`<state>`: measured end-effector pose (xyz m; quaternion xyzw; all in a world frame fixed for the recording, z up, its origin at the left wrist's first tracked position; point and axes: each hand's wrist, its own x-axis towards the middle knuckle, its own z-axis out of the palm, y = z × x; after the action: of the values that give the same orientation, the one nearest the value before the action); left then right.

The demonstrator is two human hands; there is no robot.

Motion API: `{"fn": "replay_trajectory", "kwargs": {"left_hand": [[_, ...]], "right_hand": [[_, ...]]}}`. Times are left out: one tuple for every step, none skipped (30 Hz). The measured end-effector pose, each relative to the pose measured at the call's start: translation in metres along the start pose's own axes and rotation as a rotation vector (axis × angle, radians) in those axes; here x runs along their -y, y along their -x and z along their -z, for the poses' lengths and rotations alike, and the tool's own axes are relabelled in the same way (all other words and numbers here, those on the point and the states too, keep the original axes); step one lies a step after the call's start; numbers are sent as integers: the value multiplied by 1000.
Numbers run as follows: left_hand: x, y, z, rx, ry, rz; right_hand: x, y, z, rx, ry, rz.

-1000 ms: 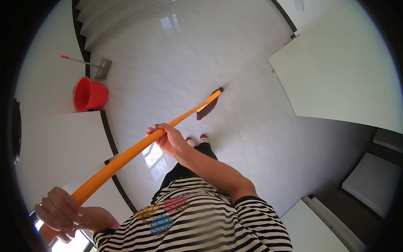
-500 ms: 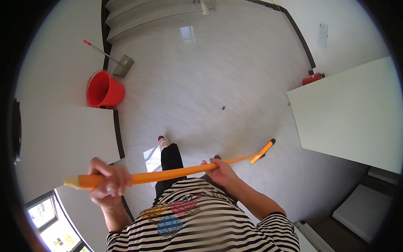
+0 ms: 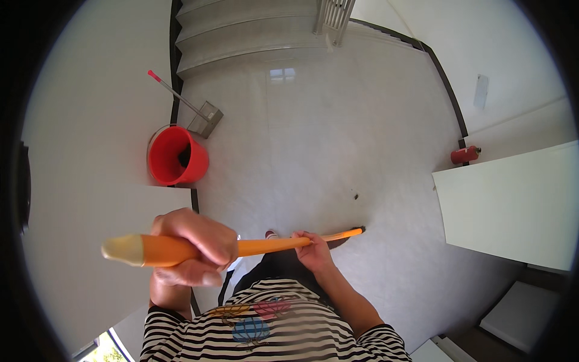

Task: The person sweeps a tiled floor with an orange broom, moving debris toward a dustpan. They then use the dustpan to collect the swept debris near a staircase.

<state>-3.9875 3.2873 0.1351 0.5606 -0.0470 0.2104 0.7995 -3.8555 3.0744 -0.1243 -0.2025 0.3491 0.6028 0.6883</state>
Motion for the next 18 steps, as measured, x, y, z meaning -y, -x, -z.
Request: {"fn": "replay_trajectory", "kwargs": {"left_hand": [[-7, 1, 11, -15, 76, -47], [-12, -2, 19, -55, 96, -97], [-15, -9, 28, -96, 115, -144], [-18, -17, 38, -139, 166, -142], [-20, -25, 50, -178, 210, -144], [-15, -36, 71, -122, 308, -141], [-10, -51, 96, -37, 392, -89], [1, -64, 117, -53, 363, -10], [14, -76, 137, -70, 332, 69], [28, -88, 156, -143, 242, 139], [40, -100, 174, -213, 147, 206], [54, -106, 194, -292, 54, 285], [63, -100, 226, -366, -39, 372], [67, -87, 267, -443, -135, 439], [72, -76, 305, -573, -215, 430], [72, -65, 338, -707, -293, 421], [67, -59, 366, -847, -277, 415], [64, -49, 399, -934, -322, 413]], "right_hand": [[-4, -6, -13, 17, -9, 17], [-6, -12, -25, 35, -19, 33], [-6, -17, -36, 53, -31, 47], [-4, -16, -47, 38, -47, 29], [-4, -18, -57, -107, -42, 84], [-4, -20, -66, -166, -76, 92], [0, -25, -76, -221, -108, 103], [9, -34, -75, -211, -161, 83], [21, -47, -67, -202, -213, 60], [35, -62, -54, -196, -275, 47], [51, -80, -31, -242, -241, 59], [71, -98, 6, -243, -165, 166], [93, -109, 31, -318, -299, 159], [107, -111, 41, -342, -434, 195], [118, -103, 26, -425, -566, 226], [132, -89, 17, -405, -795, 129], [142, -79, 35, -387, -600, 200], [148, -67, 30, -479, -623, 163]]}}
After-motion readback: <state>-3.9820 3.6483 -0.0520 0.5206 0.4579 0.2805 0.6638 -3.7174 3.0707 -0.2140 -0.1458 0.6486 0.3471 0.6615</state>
